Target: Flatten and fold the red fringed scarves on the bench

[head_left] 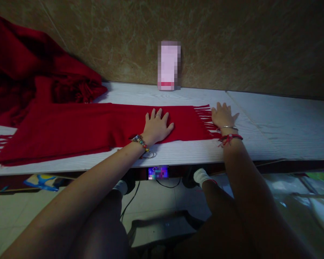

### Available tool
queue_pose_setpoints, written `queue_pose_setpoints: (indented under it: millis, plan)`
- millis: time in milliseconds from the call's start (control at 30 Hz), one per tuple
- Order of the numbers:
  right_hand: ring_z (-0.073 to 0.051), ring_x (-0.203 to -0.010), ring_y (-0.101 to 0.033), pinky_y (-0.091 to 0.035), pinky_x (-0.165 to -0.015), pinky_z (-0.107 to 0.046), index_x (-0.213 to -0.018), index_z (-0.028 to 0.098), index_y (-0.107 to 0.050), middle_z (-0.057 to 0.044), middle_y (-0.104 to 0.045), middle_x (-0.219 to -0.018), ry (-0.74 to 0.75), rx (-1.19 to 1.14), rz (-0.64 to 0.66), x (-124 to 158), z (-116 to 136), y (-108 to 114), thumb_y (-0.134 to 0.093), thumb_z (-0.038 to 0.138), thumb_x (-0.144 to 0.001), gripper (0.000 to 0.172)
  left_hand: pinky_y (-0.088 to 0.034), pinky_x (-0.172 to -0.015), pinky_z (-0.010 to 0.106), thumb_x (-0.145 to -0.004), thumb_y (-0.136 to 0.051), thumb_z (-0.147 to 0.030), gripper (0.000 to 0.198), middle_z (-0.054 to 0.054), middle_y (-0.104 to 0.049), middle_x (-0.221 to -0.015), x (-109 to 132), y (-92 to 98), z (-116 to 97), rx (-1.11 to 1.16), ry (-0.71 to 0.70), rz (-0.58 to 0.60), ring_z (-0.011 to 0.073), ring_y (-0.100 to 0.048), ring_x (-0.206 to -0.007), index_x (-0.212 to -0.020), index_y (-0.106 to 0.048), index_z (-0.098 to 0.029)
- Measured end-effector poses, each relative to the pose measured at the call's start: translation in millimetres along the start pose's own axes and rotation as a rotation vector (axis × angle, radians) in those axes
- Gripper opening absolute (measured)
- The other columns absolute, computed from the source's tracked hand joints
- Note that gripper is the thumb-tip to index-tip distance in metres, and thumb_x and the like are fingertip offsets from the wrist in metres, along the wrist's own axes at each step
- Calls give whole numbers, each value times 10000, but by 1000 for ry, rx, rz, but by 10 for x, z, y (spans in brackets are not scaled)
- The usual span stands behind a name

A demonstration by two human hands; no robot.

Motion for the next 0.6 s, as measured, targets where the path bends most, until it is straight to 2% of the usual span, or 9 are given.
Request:
queue_pose_setpoints:
  millis: [100, 200, 300, 367, 533, 600]
  plan:
    - [-314, -1405, -171, -174, -1087, -621, -1424, 141, -314, -149, -224, -1534, 155, 6, -37, 64, 221, 2, -244, 344, -952, 519, -201, -1099, 538, -904, -263, -519, 618, 119, -288, -1509, 3, -6, -2, 6, -4, -8, 343, -204, -1389, -1414, -355, -183]
    - [-274, -1404, -198, -235, -1099, -549, -1421, 191, -340, -101, -238, -1537, 373, -7, 95, 144, 373, -82, -263, 401, -943, 528, -204, -1098, 538, -903, -264, -516, 618, 120, -285, -1510, 8, 0, -6, 13, -8, -9, 345, -203, -1389, -1414, -356, -181]
    - [-288, -1400, -201, -234, -1089, -574, -1435, 254, -315, -69, -250, -1535, 542, 6, 212, 207, 303, -177, -271, 470, -923, 558, -206, -1095, 542, -903, -262, -511, 615, 114, -287, -1510, 11, 10, -7, 18, -8, -5, 346, -202, -1389, -1416, -352, -183]
    - [-314, -1395, -201, -232, -1068, -625, -1437, 294, -303, -49, -259, -1533, 522, 24, 221, 203, 105, -205, -268, 506, -911, 569, -205, -1093, 549, -903, -260, -510, 614, 112, -282, -1513, 11, 14, -6, 20, -10, -1, 347, -197, -1391, -1415, -352, -185]
    - [-397, -1363, -249, -215, -1006, -731, -1423, 258, -341, -95, -277, -1521, 189, 36, 164, 86, -641, -110, -226, 461, -922, 553, -206, -1094, 543, -903, -261, -509, 620, 127, -281, -1511, 17, 19, -9, 18, -12, -5, 347, -198, -1390, -1411, -360, -168]
    - [-415, -1355, -256, -209, -998, -741, -1416, 246, -351, -118, -298, -1509, 119, 18, 100, 58, -836, -25, -234, 471, -916, 560, -211, -1093, 541, -903, -264, -505, 616, 129, -287, -1508, 22, 23, -12, 16, -8, -4, 345, -203, -1389, -1410, -362, -169]
Point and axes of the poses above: each hand's wrist, its own x-axis away from the middle knuckle, its own y-axis out of the back of the hand, z = x × y, the point moved 2 cm from there along -x, towards the middle knuckle
